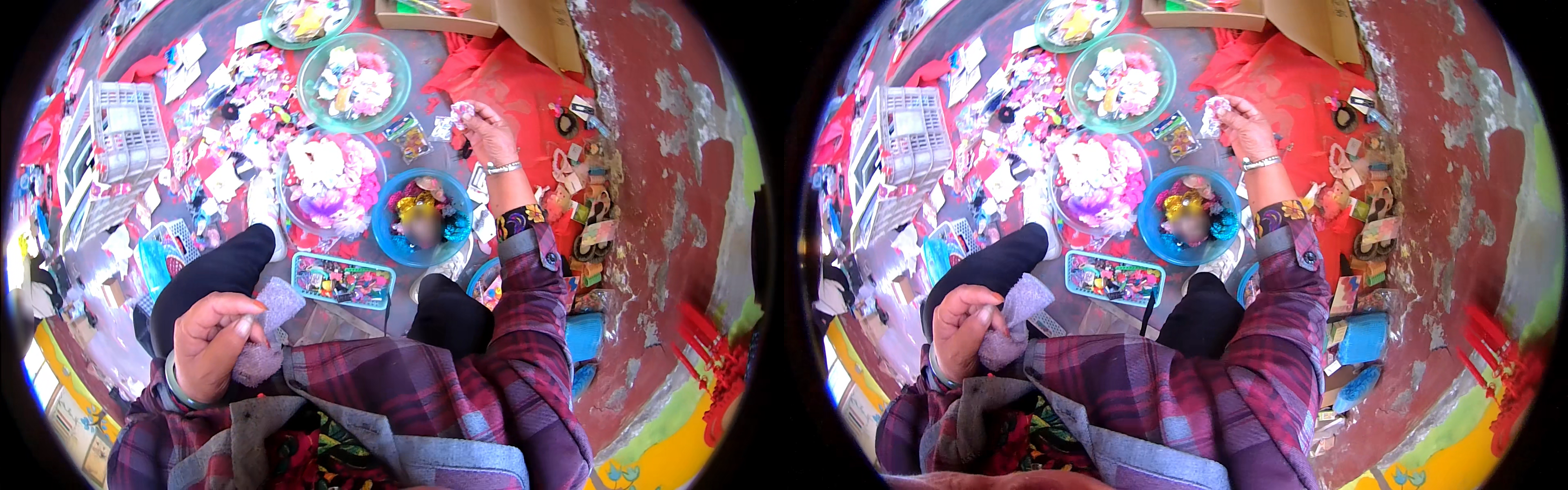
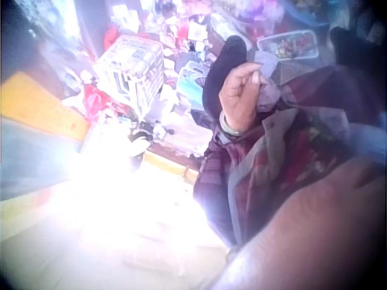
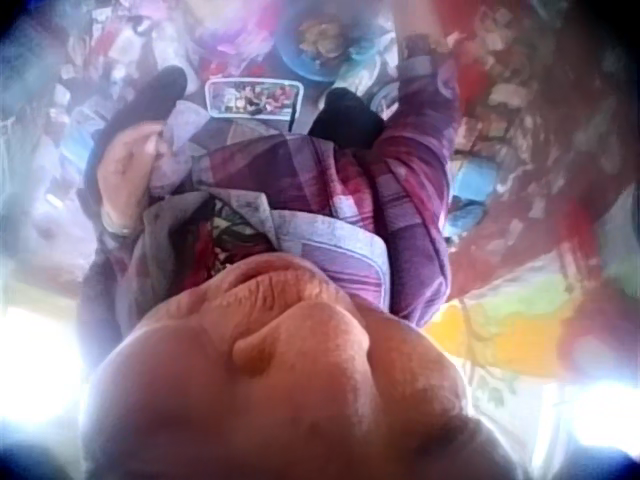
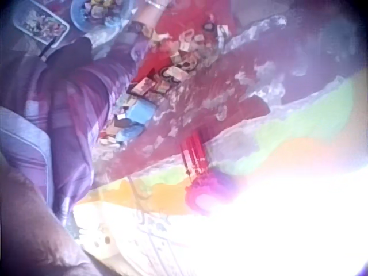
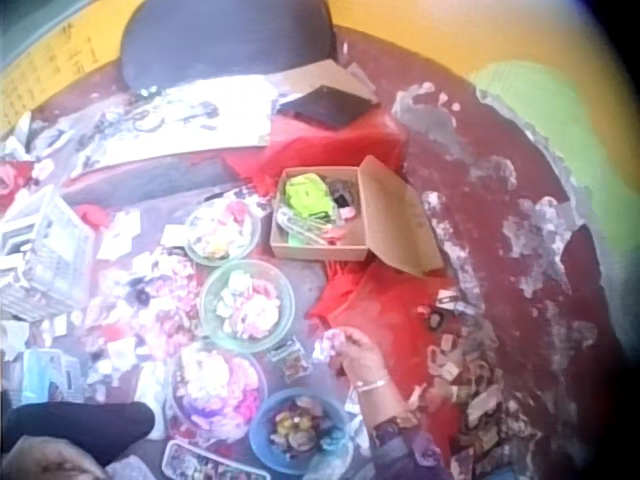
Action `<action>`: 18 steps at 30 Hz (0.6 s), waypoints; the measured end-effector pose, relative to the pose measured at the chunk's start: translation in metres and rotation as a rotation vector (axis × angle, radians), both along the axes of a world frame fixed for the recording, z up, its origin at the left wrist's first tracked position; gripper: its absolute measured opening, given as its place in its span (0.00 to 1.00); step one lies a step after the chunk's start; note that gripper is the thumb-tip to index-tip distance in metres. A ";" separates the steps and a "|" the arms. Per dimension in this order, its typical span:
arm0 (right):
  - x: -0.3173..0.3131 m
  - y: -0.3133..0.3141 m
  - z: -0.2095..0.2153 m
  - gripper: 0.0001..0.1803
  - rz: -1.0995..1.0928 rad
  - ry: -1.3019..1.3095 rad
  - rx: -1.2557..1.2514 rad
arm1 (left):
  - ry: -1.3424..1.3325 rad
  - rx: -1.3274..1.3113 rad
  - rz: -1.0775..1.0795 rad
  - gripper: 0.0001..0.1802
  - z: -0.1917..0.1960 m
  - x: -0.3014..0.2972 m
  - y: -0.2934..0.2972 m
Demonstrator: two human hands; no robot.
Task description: The person sits on the floor and sorts through a large pile of small colorful items, including toys and accessories. They pick up individual items, inspect them, and place them into various bowls and containers on the floor.
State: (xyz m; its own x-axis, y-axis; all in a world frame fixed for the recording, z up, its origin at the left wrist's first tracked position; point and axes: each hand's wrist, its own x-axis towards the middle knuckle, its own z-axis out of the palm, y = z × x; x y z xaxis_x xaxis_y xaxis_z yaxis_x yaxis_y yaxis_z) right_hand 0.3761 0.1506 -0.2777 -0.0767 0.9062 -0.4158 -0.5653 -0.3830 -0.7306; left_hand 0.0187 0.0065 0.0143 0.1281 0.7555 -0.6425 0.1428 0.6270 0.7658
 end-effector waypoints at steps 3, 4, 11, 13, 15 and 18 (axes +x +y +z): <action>-0.004 -0.010 -0.009 0.11 -0.068 -0.055 0.017 | -0.033 -0.009 -0.018 0.10 0.001 -0.009 -0.002; -0.001 -0.013 -0.013 0.10 -0.085 -0.077 0.019 | -0.037 -0.002 -0.014 0.10 0.001 -0.011 -0.003; -0.008 -0.037 -0.029 0.09 -0.062 -0.172 -0.176 | -0.064 0.019 -0.020 0.11 0.005 -0.020 -0.007; -0.013 -0.040 -0.043 0.11 0.003 -0.280 -0.244 | -0.067 0.009 -0.059 0.11 0.006 -0.020 -0.005; -0.033 -0.023 -0.051 0.12 0.154 -0.304 -0.211 | -0.065 0.015 -0.055 0.11 0.006 -0.023 -0.009; -0.074 0.007 -0.042 0.16 0.230 -0.350 -0.170 | -0.061 -0.008 -0.036 0.11 0.006 -0.020 -0.009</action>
State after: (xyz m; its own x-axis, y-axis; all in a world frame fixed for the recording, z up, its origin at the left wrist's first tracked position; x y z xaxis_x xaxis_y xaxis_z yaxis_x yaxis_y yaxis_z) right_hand 0.3024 0.1573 -0.3201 -0.0961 0.7987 -0.5940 -0.1819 -0.6008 -0.7784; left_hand -0.0009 -0.0021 0.0199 0.1942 0.7445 -0.6387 0.1189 0.6284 0.7687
